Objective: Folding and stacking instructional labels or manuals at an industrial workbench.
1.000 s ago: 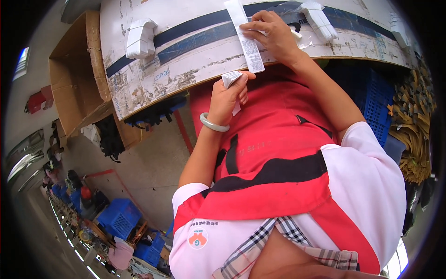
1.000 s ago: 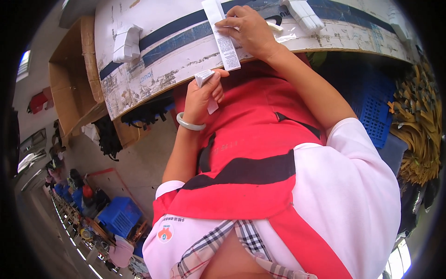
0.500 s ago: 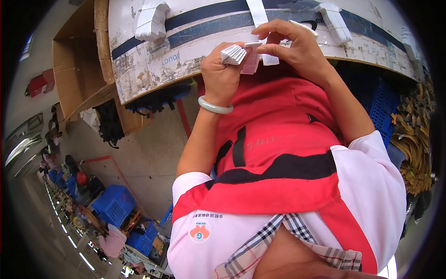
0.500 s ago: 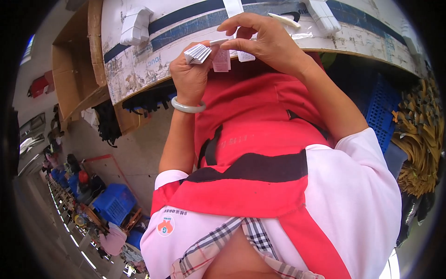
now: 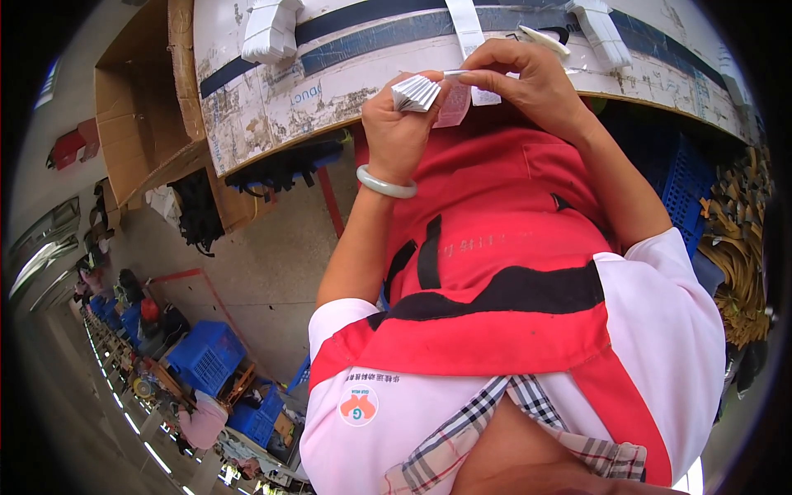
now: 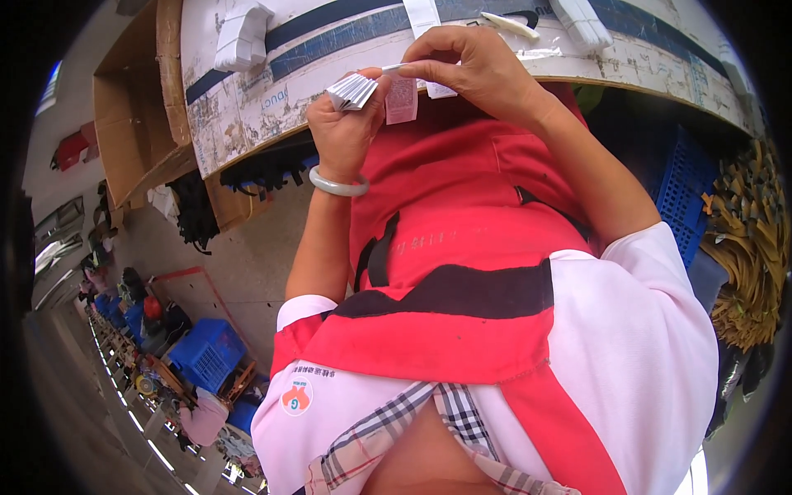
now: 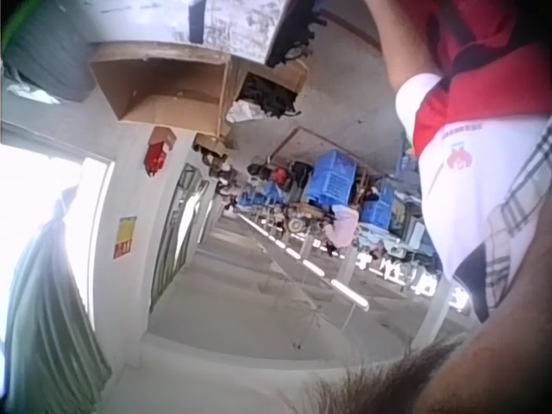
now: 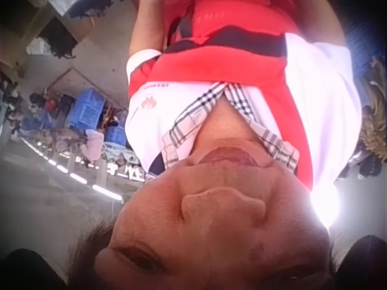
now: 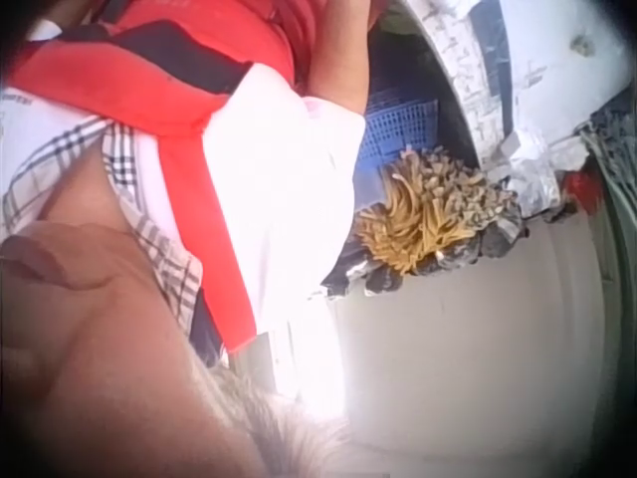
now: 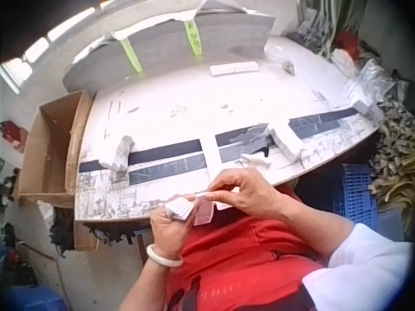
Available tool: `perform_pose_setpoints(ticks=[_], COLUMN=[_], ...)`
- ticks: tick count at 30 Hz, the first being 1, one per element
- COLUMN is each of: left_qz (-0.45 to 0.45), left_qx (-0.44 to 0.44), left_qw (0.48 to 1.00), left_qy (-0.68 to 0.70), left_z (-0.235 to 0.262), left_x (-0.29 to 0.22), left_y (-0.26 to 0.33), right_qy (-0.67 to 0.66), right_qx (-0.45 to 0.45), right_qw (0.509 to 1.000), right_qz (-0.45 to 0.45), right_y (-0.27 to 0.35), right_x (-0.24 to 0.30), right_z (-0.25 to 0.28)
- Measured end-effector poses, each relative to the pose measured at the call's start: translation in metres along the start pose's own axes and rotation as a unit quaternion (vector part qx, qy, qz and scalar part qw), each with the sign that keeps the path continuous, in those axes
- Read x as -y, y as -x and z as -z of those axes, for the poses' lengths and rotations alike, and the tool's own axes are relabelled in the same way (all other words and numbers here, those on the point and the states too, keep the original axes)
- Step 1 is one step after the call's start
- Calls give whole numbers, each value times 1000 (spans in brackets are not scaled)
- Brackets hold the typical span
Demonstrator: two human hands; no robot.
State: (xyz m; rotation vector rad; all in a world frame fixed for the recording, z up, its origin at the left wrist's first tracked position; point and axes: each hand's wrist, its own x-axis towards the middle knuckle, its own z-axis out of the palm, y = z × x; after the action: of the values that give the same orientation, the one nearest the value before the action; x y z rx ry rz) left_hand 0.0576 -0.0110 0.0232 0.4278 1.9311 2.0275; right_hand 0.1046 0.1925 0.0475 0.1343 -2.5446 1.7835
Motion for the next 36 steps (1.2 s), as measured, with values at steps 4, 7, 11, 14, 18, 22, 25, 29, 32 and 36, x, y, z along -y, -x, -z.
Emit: perform_pose_setpoints(ticks=[4, 7, 11, 14, 18, 22, 25, 29, 32, 36], left_qz=[9, 13, 9, -6, 181, 227, 208, 235, 225, 182], left_qx=[-14, -22, -21, -6, 76, 182, 178, 178, 155, 68], left_qw=[999, 999, 999, 1000, 968, 934, 935, 918, 923, 969], left_qy=[41, 38, 33, 23, 158, 208, 224, 266, 271, 154], left_z=[-1, -2, -6, -7, 7, 5, -1, 3, -8, -1], left_x=[4, 7, 11, 9, -2, 2, 6, 10, 11, 12], left_y=[3, 5, 8, 9, 4, 2, 7, 4, 2, -2], right_qy=[-10, 1, 22, -33, -281, -141, -146, 171, 147, 179], right_qx=[5, 14, 19, 41, 191, 72, 46, -115, -182, -151], right_qw=[1000, 999, 1000, 997, 930, 981, 984, 977, 955, 970], right_qz=[-17, -31, -7, -55, -141, -112, -92, 59, 183, 67], right_y=[0, 1, 2, 3, 4, 0, 3, -22, -34, -24], right_x=[3, 5, 1, -2, 19, 14, 1, -24, -70, -47], right_z=[-2, -3, -5, -3, 8, -13, -20, 3, 9, 3])
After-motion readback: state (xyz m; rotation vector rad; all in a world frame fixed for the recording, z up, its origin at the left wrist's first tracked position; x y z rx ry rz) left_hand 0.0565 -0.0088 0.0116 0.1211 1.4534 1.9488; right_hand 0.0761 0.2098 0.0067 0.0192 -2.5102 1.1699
